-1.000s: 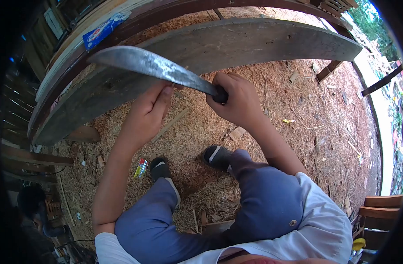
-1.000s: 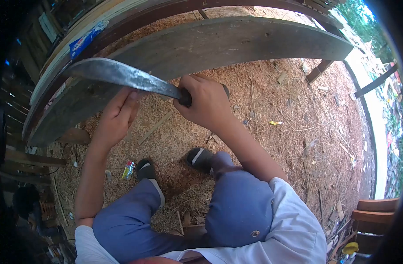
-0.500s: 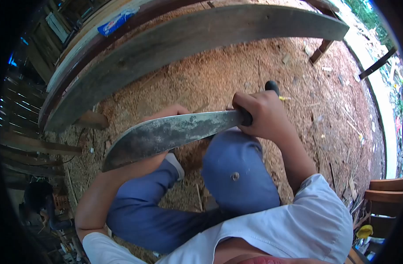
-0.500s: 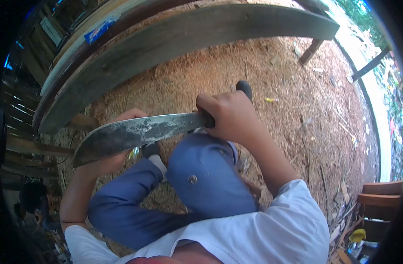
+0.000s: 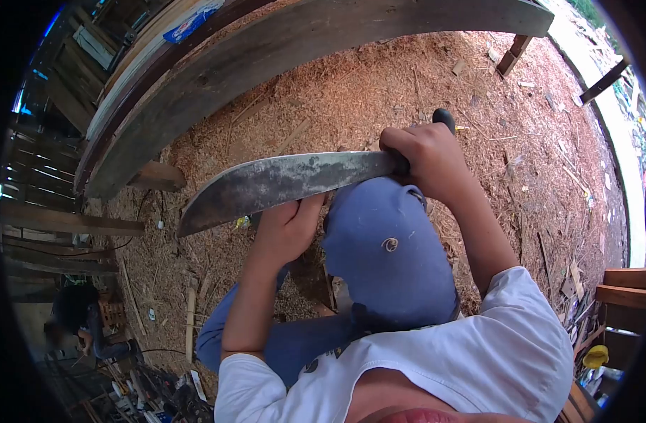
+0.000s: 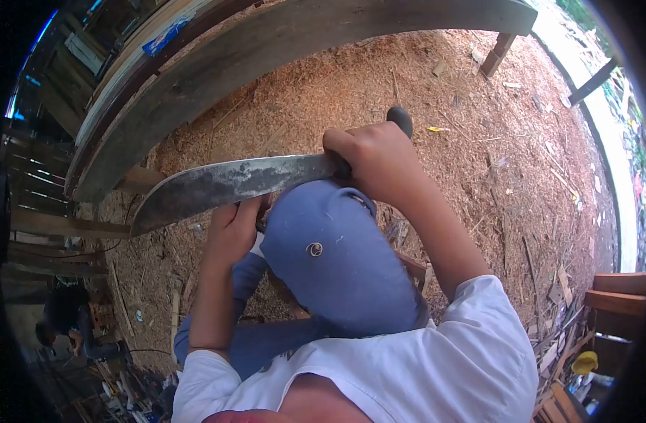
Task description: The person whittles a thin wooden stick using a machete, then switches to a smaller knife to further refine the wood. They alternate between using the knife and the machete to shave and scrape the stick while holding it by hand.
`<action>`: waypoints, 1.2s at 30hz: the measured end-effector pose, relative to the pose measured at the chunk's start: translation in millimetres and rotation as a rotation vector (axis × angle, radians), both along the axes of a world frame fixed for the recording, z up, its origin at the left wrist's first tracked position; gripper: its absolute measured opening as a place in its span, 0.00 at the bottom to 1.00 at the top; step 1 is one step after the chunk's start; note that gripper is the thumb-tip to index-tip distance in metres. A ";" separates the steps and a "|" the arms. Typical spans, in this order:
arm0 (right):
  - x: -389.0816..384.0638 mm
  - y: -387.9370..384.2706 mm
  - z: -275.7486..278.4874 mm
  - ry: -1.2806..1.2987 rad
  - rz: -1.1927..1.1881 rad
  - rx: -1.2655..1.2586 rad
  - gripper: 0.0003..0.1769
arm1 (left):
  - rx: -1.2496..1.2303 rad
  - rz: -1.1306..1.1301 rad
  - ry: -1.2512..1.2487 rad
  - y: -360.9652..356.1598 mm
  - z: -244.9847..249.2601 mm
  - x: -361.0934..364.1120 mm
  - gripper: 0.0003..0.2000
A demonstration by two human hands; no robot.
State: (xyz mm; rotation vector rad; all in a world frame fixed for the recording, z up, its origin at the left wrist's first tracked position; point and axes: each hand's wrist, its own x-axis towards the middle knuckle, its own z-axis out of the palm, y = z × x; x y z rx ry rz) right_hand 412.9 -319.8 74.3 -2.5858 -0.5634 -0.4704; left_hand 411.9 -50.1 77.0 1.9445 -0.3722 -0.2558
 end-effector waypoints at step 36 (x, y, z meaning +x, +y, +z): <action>6.4 6.7 26.8 -0.056 0.081 -0.179 0.05 | -0.014 0.236 0.023 6.9 -25.4 -38.4 0.18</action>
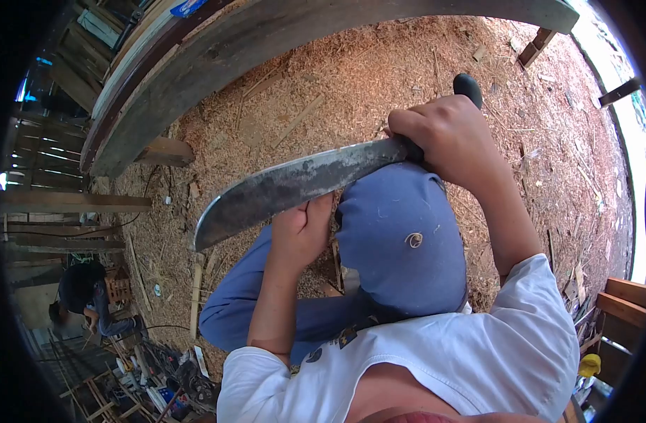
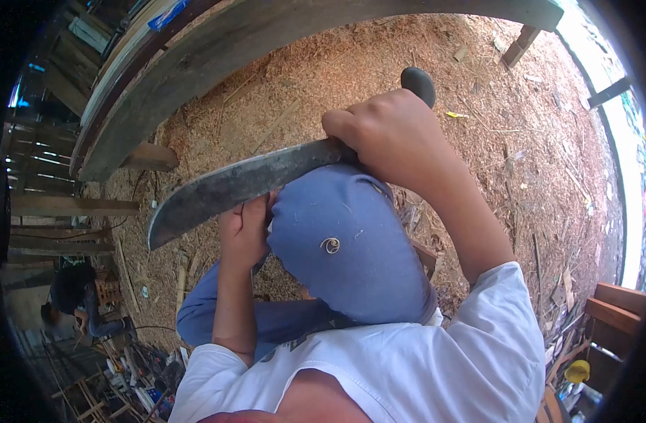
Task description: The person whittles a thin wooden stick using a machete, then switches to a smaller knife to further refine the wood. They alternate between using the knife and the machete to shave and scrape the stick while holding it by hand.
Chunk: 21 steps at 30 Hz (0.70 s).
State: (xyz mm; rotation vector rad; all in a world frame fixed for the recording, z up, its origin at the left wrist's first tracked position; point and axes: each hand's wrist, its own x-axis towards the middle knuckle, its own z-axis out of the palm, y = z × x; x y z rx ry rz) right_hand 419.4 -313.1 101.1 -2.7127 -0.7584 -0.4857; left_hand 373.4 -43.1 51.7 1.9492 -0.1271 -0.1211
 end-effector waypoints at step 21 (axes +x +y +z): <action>-14.4 -40.2 -21.8 0.154 -0.251 0.095 0.10 | -0.538 -0.224 -0.189 -25.9 -27.7 46.4 0.19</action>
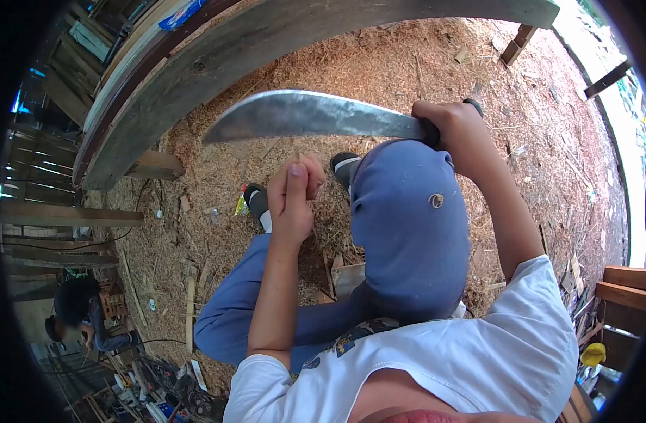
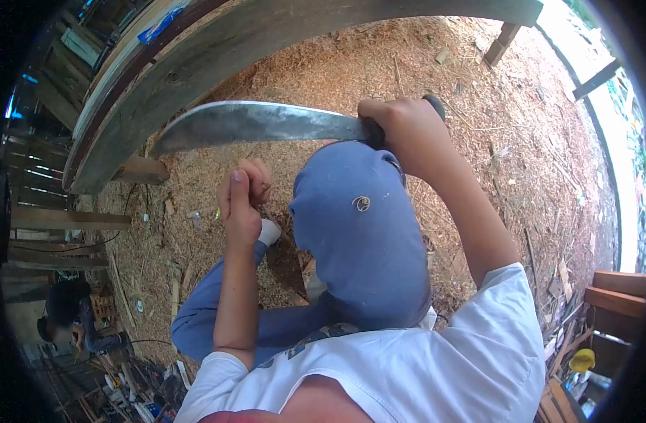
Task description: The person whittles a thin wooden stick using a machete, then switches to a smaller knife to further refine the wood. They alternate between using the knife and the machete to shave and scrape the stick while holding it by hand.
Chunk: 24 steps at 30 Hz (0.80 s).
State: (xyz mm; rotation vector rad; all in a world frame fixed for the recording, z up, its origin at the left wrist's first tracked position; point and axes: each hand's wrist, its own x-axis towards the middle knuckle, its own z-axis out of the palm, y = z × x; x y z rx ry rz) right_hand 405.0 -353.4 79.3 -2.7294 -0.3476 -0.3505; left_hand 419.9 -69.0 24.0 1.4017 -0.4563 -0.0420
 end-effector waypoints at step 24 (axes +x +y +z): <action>25.7 20.9 6.0 -0.067 0.278 -0.105 0.08 | 0.327 0.130 0.028 -19.0 24.8 -6.5 0.12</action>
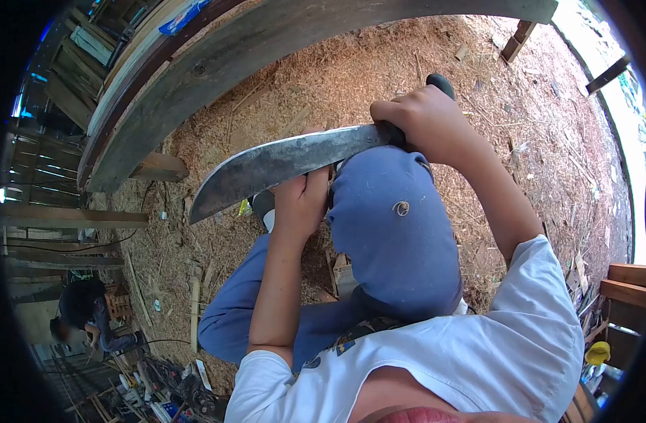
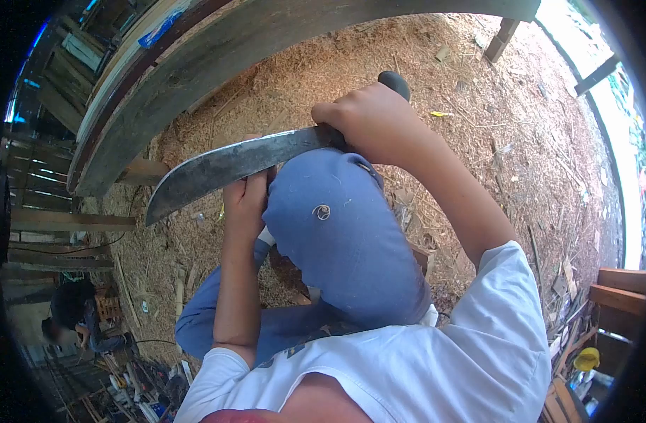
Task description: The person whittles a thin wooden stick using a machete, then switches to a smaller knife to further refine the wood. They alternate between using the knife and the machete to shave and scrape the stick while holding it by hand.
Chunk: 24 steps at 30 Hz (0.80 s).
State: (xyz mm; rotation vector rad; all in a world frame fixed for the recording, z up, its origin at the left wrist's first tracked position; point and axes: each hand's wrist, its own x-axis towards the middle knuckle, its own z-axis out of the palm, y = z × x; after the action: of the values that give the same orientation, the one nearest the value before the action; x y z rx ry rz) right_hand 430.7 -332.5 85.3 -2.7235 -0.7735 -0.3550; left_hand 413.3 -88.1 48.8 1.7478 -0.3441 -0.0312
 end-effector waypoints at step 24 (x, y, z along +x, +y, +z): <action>-1.1 -2.6 13.9 -0.004 -0.015 -0.100 0.05 | 0.351 0.100 -0.105 10.8 -8.8 -17.4 0.13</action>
State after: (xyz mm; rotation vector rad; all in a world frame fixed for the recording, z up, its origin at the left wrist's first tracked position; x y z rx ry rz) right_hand 429.6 -335.1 99.3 -2.8237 -0.7918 -0.3337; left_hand 396.0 -77.2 39.9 2.1176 -0.3422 0.0769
